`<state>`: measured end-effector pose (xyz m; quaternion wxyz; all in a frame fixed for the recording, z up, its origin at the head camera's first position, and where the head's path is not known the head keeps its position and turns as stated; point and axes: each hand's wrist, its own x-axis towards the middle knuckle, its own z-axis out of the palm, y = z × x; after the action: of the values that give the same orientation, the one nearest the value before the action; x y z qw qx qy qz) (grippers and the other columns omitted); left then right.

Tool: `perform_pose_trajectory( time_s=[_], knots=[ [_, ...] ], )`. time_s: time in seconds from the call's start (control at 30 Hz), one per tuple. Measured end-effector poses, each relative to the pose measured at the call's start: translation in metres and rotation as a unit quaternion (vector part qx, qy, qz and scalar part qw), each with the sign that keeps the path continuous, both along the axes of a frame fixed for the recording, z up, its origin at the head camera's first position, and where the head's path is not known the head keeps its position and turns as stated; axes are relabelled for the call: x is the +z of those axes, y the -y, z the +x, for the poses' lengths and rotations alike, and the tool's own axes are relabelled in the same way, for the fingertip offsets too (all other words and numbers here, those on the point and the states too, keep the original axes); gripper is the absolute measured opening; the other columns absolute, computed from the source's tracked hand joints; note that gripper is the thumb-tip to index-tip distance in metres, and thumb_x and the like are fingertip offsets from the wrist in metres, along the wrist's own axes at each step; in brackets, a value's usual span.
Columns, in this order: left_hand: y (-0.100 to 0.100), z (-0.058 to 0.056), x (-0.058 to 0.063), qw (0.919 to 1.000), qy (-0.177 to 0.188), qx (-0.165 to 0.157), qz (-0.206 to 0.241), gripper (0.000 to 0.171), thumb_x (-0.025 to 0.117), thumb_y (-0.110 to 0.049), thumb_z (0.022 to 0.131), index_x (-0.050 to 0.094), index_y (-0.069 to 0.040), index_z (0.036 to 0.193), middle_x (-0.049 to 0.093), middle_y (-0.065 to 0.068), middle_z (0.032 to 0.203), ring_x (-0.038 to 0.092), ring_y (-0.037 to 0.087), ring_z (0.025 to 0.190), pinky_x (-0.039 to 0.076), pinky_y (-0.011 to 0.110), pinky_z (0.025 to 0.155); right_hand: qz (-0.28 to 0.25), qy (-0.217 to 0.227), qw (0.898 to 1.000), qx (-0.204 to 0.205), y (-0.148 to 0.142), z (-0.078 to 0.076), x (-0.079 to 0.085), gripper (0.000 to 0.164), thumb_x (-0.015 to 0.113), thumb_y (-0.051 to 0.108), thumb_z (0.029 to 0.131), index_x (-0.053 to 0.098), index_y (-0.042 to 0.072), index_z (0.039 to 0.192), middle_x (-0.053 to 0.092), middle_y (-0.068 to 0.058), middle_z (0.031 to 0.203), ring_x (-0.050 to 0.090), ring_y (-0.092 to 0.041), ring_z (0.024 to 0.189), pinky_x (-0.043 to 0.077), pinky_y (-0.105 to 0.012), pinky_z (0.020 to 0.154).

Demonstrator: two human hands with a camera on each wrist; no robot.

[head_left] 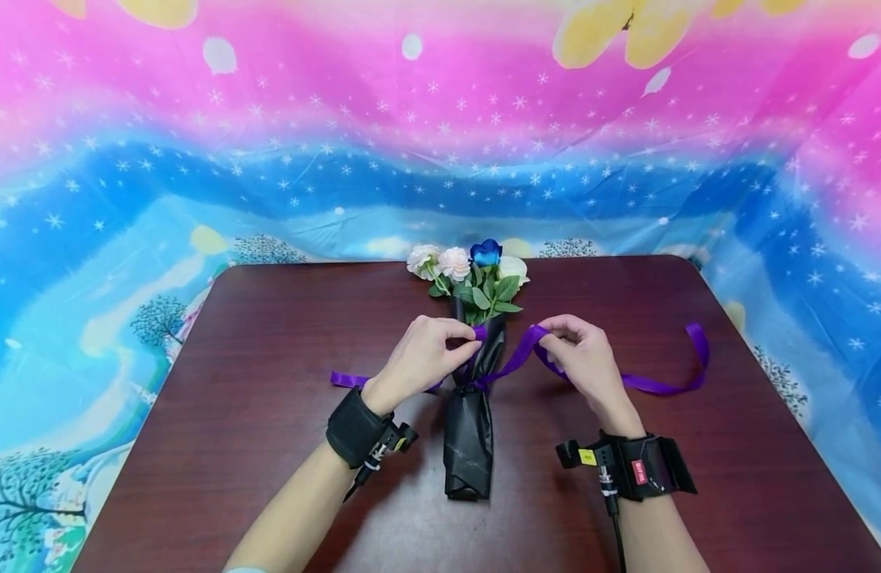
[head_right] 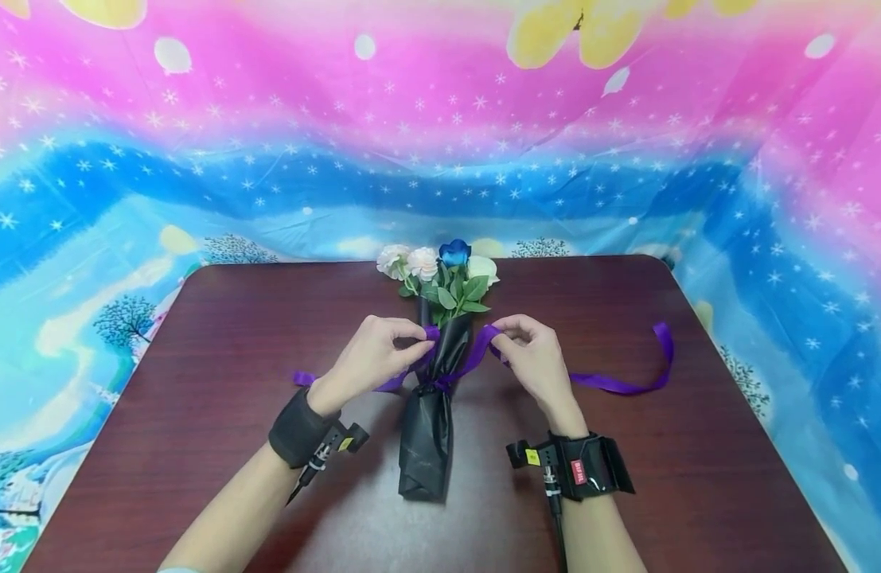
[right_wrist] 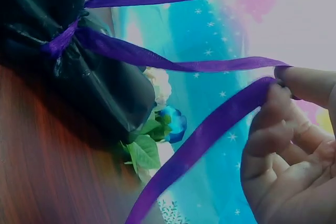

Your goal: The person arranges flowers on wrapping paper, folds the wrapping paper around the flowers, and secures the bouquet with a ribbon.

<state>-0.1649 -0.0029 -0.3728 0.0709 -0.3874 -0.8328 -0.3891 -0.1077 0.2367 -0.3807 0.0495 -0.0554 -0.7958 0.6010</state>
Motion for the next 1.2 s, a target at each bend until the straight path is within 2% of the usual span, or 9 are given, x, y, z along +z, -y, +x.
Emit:
perform_pose_trajectory(
  time_s=[0.1, 0.23, 0.33, 0.53, 0.67, 0.8, 0.97, 1.1, 1.2],
  knots=[
    [0.0, 0.001, -0.006, 0.9983, 0.046, -0.006, 0.036, 0.004, 0.07, -0.012, 0.087, 0.074, -0.012, 0.086, 0.069, -0.007, 0.081, 0.055, 0.0, 0.063, 0.047, 0.02, 0.061, -0.028, 0.003, 1.0, 0.011, -0.001, -0.003, -0.002, 0.021, 0.066, 0.015, 0.091, 0.064, -0.001, 0.104, 0.063, -0.013, 0.079, 0.055, -0.021, 0.061, 0.048, -0.031, 0.054],
    [-0.001, 0.001, -0.014, 0.9897, 0.119, -0.016, 0.078, 0.003, 0.068, -0.009, 0.089, 0.071, -0.01, 0.09, 0.07, -0.005, 0.087, 0.062, 0.0, 0.078, 0.05, 0.022, 0.071, -0.038, -0.017, 0.999, 0.023, 0.001, -0.005, -0.004, 0.021, 0.066, 0.014, 0.091, 0.064, -0.002, 0.104, 0.065, -0.009, 0.082, 0.061, -0.028, 0.069, 0.052, -0.032, 0.058],
    [-0.002, 0.001, -0.018, 0.9843, 0.147, -0.029, 0.094, 0.003, 0.066, -0.009, 0.091, 0.068, -0.009, 0.093, 0.07, -0.002, 0.091, 0.064, 0.004, 0.084, 0.052, 0.026, 0.074, -0.049, -0.033, 0.998, 0.03, 0.003, -0.006, -0.004, 0.021, 0.067, 0.014, 0.091, 0.064, -0.002, 0.104, 0.065, -0.008, 0.086, 0.063, -0.03, 0.076, 0.053, -0.031, 0.061],
    [-0.003, 0.001, -0.025, 0.9826, 0.149, -0.032, 0.106, 0.004, 0.062, -0.008, 0.093, 0.062, -0.007, 0.097, 0.07, 0.0, 0.094, 0.062, 0.007, 0.083, 0.05, 0.028, 0.072, -0.076, -0.042, 0.996, 0.029, 0.008, -0.008, -0.004, 0.018, 0.066, 0.008, 0.09, 0.062, -0.001, 0.106, 0.065, -0.007, 0.088, 0.064, -0.02, 0.075, 0.054, -0.028, 0.064],
    [-0.005, 0.002, -0.027, 0.9822, 0.147, -0.035, 0.111, 0.004, 0.061, -0.008, 0.094, 0.061, -0.008, 0.098, 0.07, 0.0, 0.096, 0.062, 0.006, 0.087, 0.049, 0.03, 0.074, -0.093, -0.037, 0.995, 0.023, 0.013, -0.012, -0.006, 0.02, 0.066, 0.004, 0.089, 0.06, -0.003, 0.107, 0.064, -0.009, 0.089, 0.065, -0.014, 0.072, 0.055, -0.032, 0.068],
    [-0.005, 0.003, -0.028, 0.9831, 0.141, -0.034, 0.112, 0.004, 0.061, -0.008, 0.093, 0.062, -0.01, 0.097, 0.07, -0.001, 0.095, 0.062, 0.005, 0.088, 0.049, 0.033, 0.072, -0.125, -0.027, 0.992, 0.025, 0.019, -0.017, -0.008, 0.02, 0.064, 0.001, 0.089, 0.06, -0.004, 0.108, 0.065, -0.011, 0.094, 0.067, -0.016, 0.076, 0.055, -0.037, 0.073],
    [-0.003, 0.004, -0.03, 0.9833, 0.14, -0.043, 0.109, 0.003, 0.062, -0.01, 0.093, 0.063, -0.01, 0.097, 0.07, -0.003, 0.094, 0.062, 0.006, 0.088, 0.049, 0.031, 0.073, -0.184, -0.024, 0.982, 0.024, 0.023, -0.025, -0.014, 0.017, 0.065, 0.006, 0.091, 0.062, 0.0, 0.106, 0.068, -0.006, 0.1, 0.068, -0.016, 0.085, 0.054, -0.036, 0.078],
    [-0.001, 0.005, -0.03, 0.9818, 0.149, -0.062, 0.1, 0.005, 0.062, -0.013, 0.094, 0.065, -0.012, 0.098, 0.07, -0.003, 0.094, 0.062, 0.005, 0.09, 0.048, 0.03, 0.073, -0.228, -0.04, 0.972, 0.039, 0.022, -0.032, -0.013, 0.012, 0.065, 0.008, 0.091, 0.064, 0.004, 0.103, 0.069, -0.004, 0.098, 0.067, -0.016, 0.087, 0.053, -0.03, 0.077],
    [-0.001, 0.006, -0.03, 0.9814, 0.148, -0.076, 0.094, 0.005, 0.062, -0.014, 0.094, 0.067, -0.014, 0.097, 0.07, -0.002, 0.093, 0.062, 0.004, 0.086, 0.046, 0.026, 0.068, -0.286, -0.053, 0.954, 0.064, 0.022, -0.038, -0.009, 0.009, 0.062, 0.005, 0.093, 0.065, 0.006, 0.101, 0.067, -0.007, 0.1, 0.067, -0.019, 0.091, 0.052, -0.027, 0.076]
  ],
)
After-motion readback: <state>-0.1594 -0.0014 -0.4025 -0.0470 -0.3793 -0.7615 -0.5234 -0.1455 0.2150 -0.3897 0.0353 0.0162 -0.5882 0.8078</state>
